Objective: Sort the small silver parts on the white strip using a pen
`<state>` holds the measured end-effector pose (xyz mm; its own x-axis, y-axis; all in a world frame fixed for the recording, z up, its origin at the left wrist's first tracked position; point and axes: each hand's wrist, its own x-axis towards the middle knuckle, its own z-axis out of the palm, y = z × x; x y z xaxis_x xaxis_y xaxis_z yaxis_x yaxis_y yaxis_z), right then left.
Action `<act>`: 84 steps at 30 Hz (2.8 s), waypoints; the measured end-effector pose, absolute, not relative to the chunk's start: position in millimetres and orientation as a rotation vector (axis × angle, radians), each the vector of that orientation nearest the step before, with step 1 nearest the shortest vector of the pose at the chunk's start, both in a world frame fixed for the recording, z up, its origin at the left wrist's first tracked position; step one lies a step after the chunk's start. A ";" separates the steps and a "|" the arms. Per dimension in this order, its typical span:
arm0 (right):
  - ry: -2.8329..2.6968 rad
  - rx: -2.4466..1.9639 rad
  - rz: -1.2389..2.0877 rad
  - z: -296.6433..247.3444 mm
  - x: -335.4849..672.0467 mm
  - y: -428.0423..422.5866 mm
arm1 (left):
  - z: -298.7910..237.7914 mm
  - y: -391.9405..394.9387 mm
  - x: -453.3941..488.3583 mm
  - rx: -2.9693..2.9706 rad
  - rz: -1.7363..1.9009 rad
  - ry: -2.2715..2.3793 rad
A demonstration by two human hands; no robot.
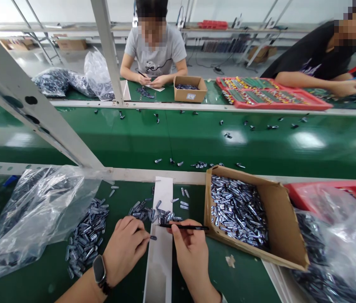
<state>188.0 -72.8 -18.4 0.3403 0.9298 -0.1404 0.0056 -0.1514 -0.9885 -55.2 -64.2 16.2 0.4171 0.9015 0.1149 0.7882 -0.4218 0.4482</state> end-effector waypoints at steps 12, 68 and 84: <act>-0.866 -1.456 1.099 -23.4 198.3 -71.0 | 15.0 -63.6 -55.2 2.447 0.401 1.429; -0.766 -1.556 1.155 6.2 186.0 -92.4 | 9.4 -70.6 -49.5 2.502 0.552 1.404; -0.889 -1.457 1.074 2.8 187.9 -95.3 | 18.3 -73.4 -45.0 2.583 0.444 1.431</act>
